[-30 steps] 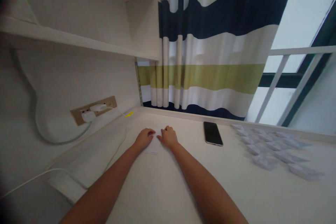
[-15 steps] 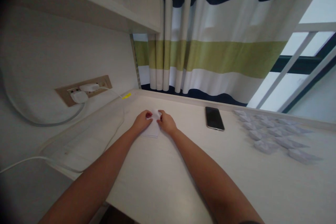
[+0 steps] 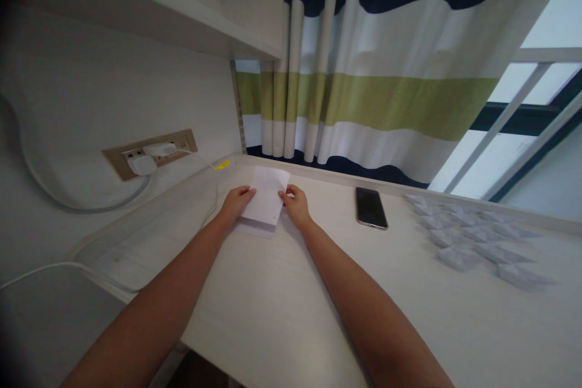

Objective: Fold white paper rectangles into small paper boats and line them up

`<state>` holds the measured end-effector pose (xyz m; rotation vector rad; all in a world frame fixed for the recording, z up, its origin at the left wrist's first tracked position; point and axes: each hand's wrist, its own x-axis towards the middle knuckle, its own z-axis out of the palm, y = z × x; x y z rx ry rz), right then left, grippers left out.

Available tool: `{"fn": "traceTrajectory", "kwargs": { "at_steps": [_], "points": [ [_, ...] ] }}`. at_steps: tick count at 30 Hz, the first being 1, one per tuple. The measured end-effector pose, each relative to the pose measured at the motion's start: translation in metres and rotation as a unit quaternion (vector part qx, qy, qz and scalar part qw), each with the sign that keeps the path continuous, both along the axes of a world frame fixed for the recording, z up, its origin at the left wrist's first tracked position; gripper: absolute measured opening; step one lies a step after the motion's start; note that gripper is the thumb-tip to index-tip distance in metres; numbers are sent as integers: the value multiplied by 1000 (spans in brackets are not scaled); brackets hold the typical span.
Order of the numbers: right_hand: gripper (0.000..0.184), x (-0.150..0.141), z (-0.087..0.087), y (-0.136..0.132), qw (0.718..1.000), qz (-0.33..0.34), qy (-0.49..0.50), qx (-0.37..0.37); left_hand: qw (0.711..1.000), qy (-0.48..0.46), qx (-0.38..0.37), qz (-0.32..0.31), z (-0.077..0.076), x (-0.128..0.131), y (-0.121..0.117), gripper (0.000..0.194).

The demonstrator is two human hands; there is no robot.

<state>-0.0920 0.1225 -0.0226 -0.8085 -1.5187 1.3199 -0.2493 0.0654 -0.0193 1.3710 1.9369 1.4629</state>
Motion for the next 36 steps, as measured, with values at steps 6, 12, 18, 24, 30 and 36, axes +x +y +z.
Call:
{"fn": "traceTrajectory", "kwargs": {
  "at_steps": [6,12,18,24,30,36],
  "points": [
    [15,18,20,-4,988,109,-32,-100,998,-10,55,-22,6,11,-6,27],
    [9,56,30,-10,990,94,-54,-95,995,-11,57,-87,12,37,-13,27],
    [16,116,41,-24,994,50,-65,-78,977,-59,58,-195,11,84,-12,27],
    [20,179,40,-46,994,-2,-49,-98,966,-71,55,-241,9,144,-5,27],
    [18,234,38,-73,991,-61,-65,-104,961,-93,61,-255,7,208,-7,22],
    [20,271,34,-94,987,-104,-64,-104,955,-97,67,-272,6,248,-18,20]
  ]
}}
